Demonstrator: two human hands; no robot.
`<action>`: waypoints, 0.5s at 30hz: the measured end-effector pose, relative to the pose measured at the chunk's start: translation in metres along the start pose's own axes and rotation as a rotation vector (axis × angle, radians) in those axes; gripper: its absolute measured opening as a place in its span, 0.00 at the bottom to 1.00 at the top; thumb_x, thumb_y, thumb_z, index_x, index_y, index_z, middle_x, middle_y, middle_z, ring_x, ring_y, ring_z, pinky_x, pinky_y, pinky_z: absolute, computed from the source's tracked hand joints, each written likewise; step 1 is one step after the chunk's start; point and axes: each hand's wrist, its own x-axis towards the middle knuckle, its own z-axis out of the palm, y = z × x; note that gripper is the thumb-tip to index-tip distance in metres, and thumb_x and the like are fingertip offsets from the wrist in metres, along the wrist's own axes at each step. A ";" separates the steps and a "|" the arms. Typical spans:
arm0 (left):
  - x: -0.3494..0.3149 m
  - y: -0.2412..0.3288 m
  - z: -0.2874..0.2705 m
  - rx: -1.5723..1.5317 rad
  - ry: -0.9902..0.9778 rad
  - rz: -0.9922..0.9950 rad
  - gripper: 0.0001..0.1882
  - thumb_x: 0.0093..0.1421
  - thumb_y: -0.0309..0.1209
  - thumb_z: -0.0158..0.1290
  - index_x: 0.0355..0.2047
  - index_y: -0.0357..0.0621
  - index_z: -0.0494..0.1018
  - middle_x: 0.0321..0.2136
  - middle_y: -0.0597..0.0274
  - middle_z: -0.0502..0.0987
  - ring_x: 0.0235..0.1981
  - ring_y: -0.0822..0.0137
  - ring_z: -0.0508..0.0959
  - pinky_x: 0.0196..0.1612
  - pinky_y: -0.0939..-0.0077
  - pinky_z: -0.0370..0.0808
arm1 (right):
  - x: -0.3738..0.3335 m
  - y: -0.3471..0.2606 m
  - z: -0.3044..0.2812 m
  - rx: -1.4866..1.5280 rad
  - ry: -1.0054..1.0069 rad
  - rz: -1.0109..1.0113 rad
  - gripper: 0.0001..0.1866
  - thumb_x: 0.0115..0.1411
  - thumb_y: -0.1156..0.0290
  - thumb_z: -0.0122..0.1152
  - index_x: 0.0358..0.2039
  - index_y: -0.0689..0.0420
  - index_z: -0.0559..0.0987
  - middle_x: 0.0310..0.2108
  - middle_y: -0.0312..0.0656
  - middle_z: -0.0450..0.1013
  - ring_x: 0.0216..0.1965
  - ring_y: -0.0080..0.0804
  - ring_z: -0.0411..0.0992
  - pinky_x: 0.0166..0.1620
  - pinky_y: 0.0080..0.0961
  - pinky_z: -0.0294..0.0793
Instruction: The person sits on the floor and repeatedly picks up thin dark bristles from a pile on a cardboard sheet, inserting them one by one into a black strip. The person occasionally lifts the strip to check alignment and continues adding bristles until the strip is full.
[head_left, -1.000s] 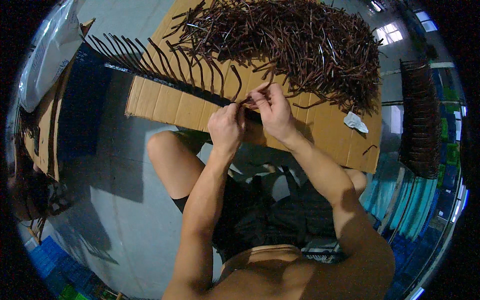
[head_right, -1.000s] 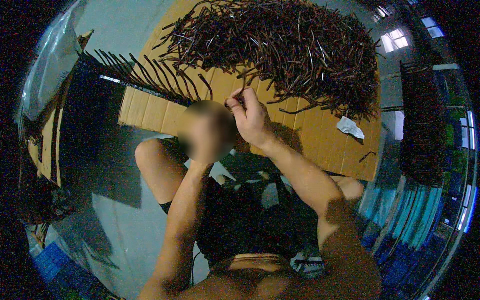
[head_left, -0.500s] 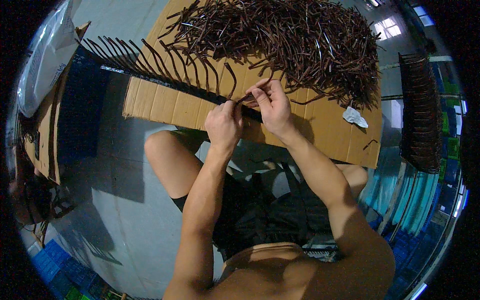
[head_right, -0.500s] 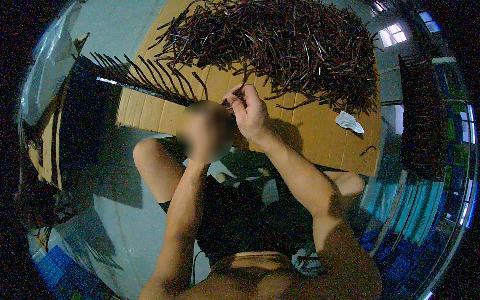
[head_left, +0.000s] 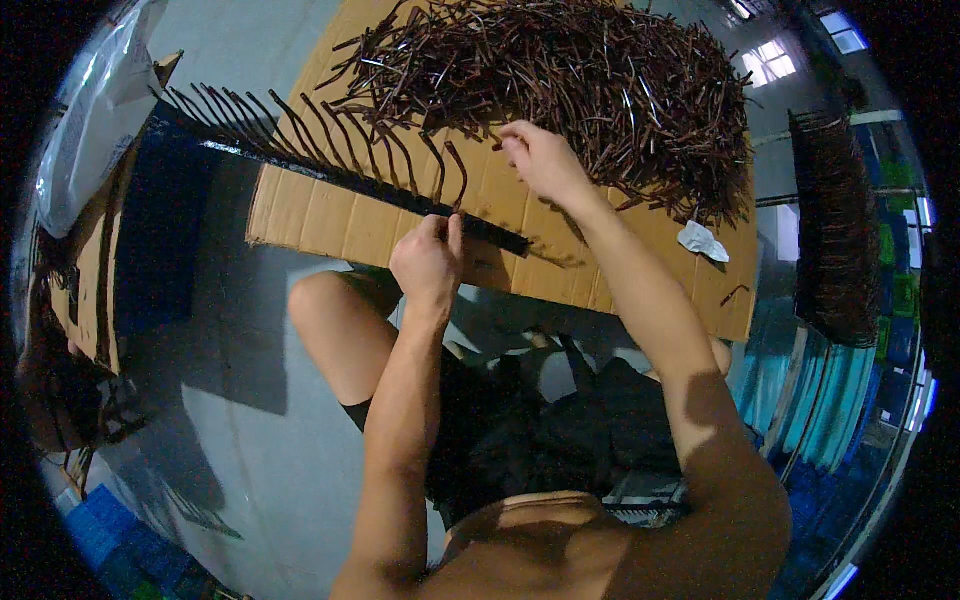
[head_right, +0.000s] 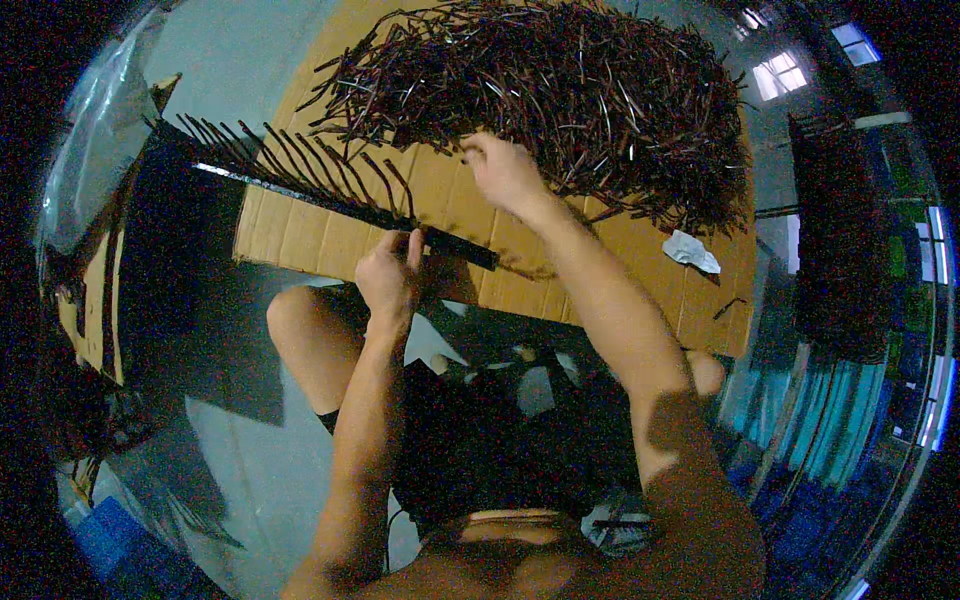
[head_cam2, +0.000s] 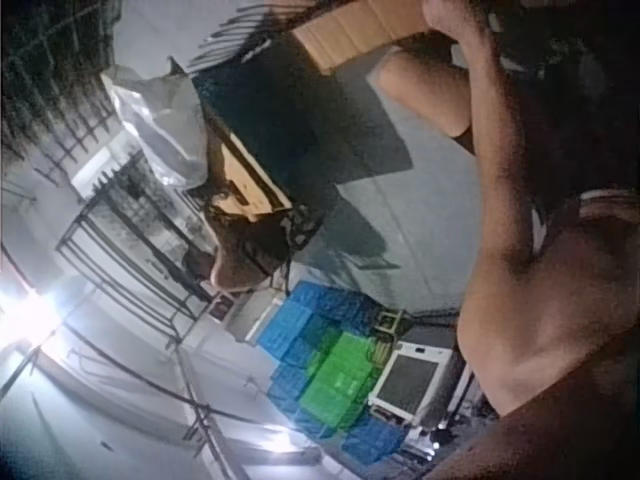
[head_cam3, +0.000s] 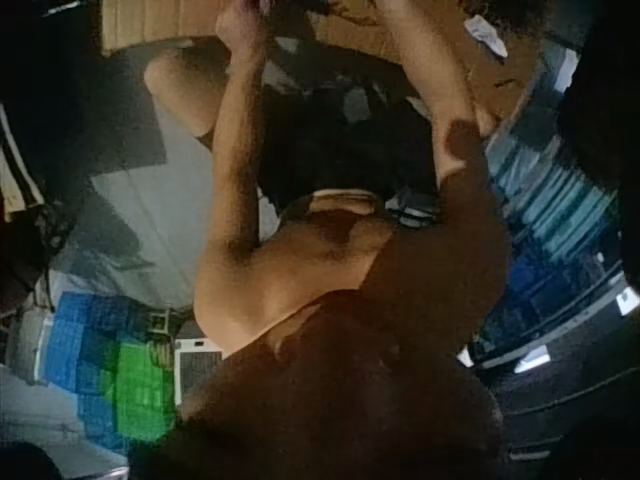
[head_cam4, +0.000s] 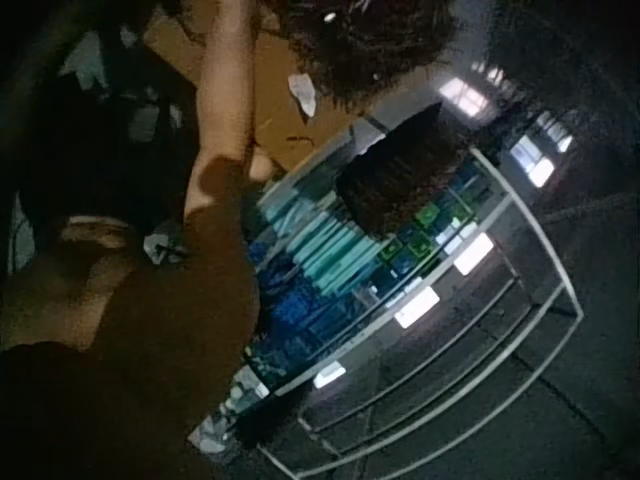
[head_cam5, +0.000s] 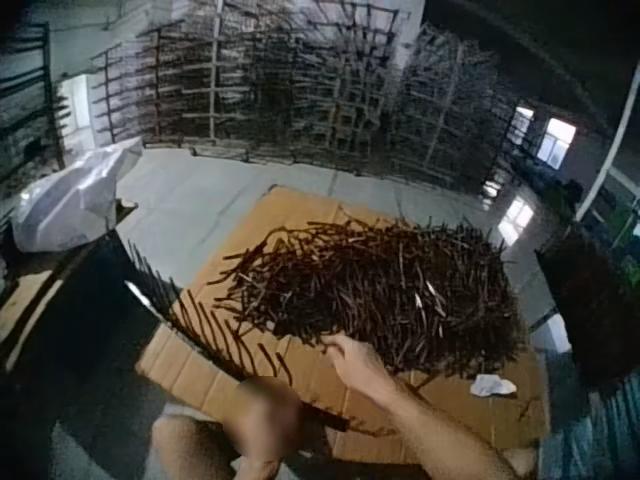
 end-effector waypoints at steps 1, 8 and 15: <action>-0.001 0.001 0.001 -0.077 0.004 0.013 0.09 0.56 0.36 0.55 0.25 0.45 0.77 0.19 0.54 0.77 0.22 0.54 0.77 0.26 0.64 0.73 | 0.012 0.011 0.007 -0.041 0.046 0.074 0.14 0.61 0.66 0.52 0.44 0.59 0.76 0.29 0.49 0.76 0.29 0.41 0.76 0.35 0.32 0.74; -0.005 0.009 0.005 -0.189 -0.041 0.139 0.11 0.55 0.37 0.57 0.34 0.44 0.77 0.26 0.53 0.78 0.28 0.53 0.79 0.32 0.65 0.75 | 0.001 0.017 0.032 -0.088 0.154 0.081 0.13 0.59 0.63 0.57 0.33 0.62 0.77 0.27 0.50 0.77 0.27 0.42 0.76 0.32 0.33 0.74; -0.007 0.010 0.005 -0.136 -0.073 0.115 0.08 0.57 0.35 0.55 0.32 0.45 0.76 0.25 0.52 0.77 0.28 0.51 0.78 0.31 0.62 0.74 | -0.057 -0.026 0.021 1.031 0.008 0.484 0.12 0.56 0.74 0.60 0.40 0.65 0.74 0.28 0.39 0.74 0.30 0.25 0.73 0.35 0.20 0.73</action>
